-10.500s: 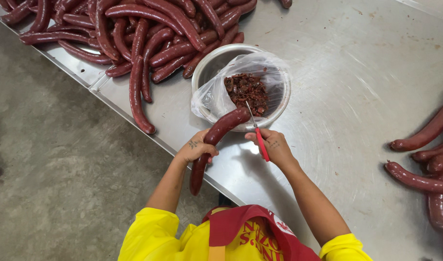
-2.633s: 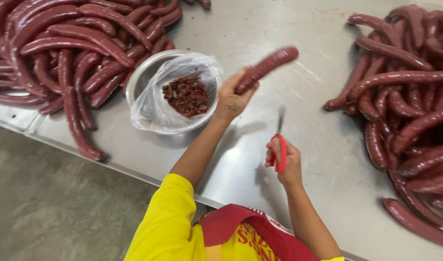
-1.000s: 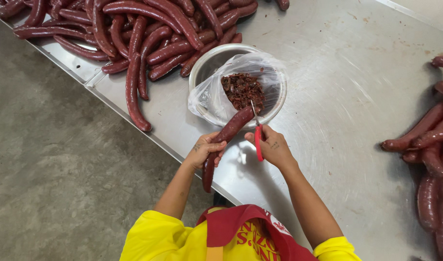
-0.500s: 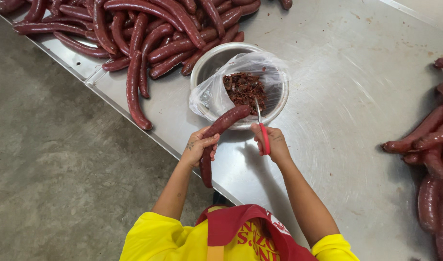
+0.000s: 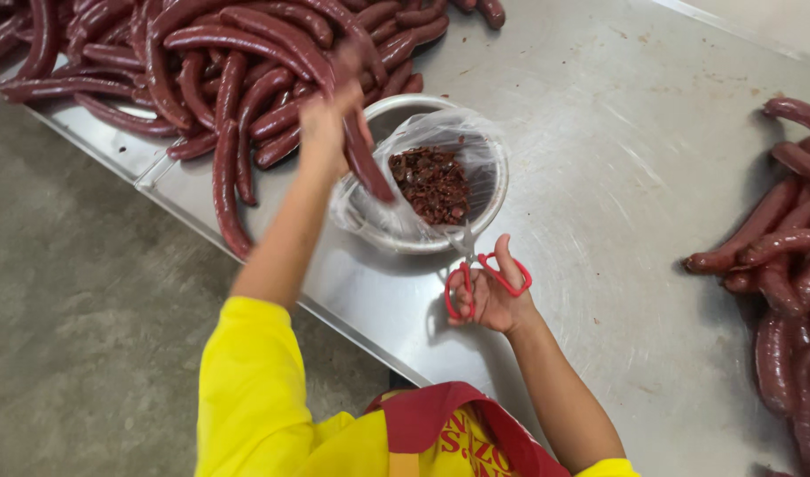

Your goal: The person trims the ends of long cased sausages using scissors and places the trimmed sections into a bowl.

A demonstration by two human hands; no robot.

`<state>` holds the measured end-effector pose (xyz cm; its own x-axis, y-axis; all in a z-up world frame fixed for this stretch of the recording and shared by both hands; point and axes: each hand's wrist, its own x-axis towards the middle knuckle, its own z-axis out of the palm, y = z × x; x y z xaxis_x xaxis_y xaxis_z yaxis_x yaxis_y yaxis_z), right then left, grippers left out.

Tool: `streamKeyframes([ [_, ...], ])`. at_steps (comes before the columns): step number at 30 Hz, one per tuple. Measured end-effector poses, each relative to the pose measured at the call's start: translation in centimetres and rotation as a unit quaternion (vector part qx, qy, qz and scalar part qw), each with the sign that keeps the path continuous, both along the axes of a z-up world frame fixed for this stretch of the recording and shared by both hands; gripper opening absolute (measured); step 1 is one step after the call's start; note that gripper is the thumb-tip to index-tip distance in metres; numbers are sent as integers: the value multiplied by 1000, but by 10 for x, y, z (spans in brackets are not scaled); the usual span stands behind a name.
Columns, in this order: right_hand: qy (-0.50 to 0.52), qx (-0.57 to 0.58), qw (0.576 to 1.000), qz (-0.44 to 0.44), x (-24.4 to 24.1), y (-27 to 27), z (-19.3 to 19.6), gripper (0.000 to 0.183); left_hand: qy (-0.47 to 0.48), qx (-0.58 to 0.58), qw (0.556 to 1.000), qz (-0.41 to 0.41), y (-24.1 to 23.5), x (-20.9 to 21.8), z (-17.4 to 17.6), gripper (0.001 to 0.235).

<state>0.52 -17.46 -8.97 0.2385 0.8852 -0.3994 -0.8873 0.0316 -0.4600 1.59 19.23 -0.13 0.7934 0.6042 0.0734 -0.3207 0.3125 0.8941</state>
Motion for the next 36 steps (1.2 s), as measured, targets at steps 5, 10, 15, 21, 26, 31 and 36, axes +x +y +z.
streamKeyframes([
  [5,-32,60,998,-1,-5,-15,9,110,-102,-8,992,77,93,90,52,15],
  [10,-56,90,993,-55,-6,-48,18,109,-139,-15,988,66,67,127,71,10],
  [15,-77,147,979,-119,-14,-103,22,106,2,85,995,-58,-68,151,48,25],
  [21,-123,165,955,-213,-47,-193,22,100,-29,196,959,-203,-227,204,-20,18],
  [26,-134,128,934,-305,-80,-279,20,100,-88,354,908,-207,-395,262,-82,15],
  [31,-138,119,907,-380,-106,-348,4,98,-44,364,894,-259,-571,293,-119,21],
  [36,-55,45,896,-438,-128,-392,-32,86,-109,536,827,-127,-674,311,-145,42],
])
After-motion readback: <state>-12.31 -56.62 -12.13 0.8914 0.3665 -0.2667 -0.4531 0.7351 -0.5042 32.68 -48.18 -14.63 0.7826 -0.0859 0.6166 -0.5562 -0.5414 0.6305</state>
